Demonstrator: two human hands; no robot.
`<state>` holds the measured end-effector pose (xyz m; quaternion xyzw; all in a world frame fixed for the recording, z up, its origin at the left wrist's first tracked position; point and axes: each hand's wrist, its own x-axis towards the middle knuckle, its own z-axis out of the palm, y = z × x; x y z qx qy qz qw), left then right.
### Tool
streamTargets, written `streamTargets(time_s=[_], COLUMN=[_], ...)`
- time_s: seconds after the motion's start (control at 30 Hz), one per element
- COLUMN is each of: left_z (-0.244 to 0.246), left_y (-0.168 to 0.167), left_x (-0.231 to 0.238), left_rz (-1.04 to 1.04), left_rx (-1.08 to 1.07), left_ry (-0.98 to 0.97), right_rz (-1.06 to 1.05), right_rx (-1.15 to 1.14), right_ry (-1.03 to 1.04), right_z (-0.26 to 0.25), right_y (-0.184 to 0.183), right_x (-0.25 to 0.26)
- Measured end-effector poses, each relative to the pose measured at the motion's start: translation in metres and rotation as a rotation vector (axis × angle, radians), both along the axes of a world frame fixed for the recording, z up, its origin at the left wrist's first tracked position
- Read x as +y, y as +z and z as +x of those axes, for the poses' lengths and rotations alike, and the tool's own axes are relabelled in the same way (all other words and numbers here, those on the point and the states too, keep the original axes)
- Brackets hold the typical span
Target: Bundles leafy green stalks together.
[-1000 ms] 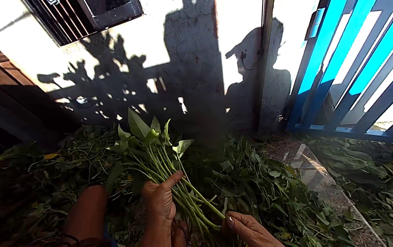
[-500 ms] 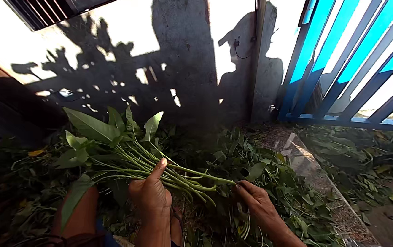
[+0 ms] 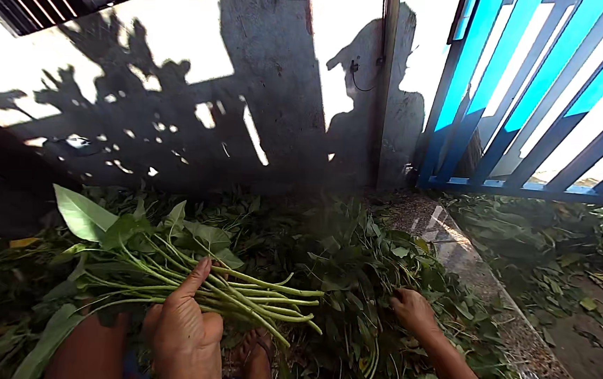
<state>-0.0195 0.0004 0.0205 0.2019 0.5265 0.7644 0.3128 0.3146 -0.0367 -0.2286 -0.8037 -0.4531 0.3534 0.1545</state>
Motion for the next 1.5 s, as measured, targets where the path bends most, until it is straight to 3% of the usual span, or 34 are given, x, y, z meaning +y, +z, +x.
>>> streamTargets(time_s=[0.07,0.13,0.3,0.4,0.53,0.7,0.8,0.9,1.07,1.2,1.33,1.4,1.5], left_z=[-0.002,-0.006,0.001,0.007,0.01,0.019,0.025,0.027,0.028,0.038,0.049,0.052,0.054], left_y=[0.0,-0.002,-0.006,-0.004,-0.007,-0.009,-0.008,-0.008,-0.01,-0.011,-0.018,-0.022,-0.024], left_x=[0.001,0.003,0.004,0.005,0.005,0.004,0.003,0.002,0.004,0.001,-0.001,0.0,0.0], left_rz=[0.007,0.005,-0.082,-0.106,-0.089,-0.087,-0.113,-0.126,-0.134,-0.139,-0.156,-0.166,-0.178], left_rx=[-0.029,-0.079,-0.156,-0.194,-0.163,-0.131,-0.137,-0.149,-0.12,-0.078,-0.052,-0.048,-0.044], left_ry=[0.027,0.0,-0.174,-0.267,-0.401,-0.376,-0.407,-0.427,-0.442,-0.424,-0.444,-0.458,-0.478], right_rz=[0.049,0.065,-0.151,-0.161,-0.05,0.127,0.166,0.164,0.697,0.633,1.017,0.92,0.796], right_rx=[-0.084,-0.14,-0.122,-0.091,0.071,0.438,0.374,0.246,0.107,0.492,0.826,0.941,0.926], right_ry=[-0.244,-0.363,-0.293,-0.169,-0.241,-0.398,-0.311,-0.265,-0.311,-0.352,-0.368,-0.405,-0.409], right_z=[0.008,0.016,0.019,0.005,-0.02,-0.029,-0.017,-0.011,-0.023,-0.018,-0.045,-0.054,-0.065], right_y=[-0.02,-0.037,-0.072,-0.082,-0.077,-0.081,-0.088,-0.062,0.014,0.023,0.055,0.055,0.047], right_x=[0.017,0.027,0.041,0.043,0.039,0.041,0.043,0.045,0.014,-0.001,-0.014,-0.011,-0.01])
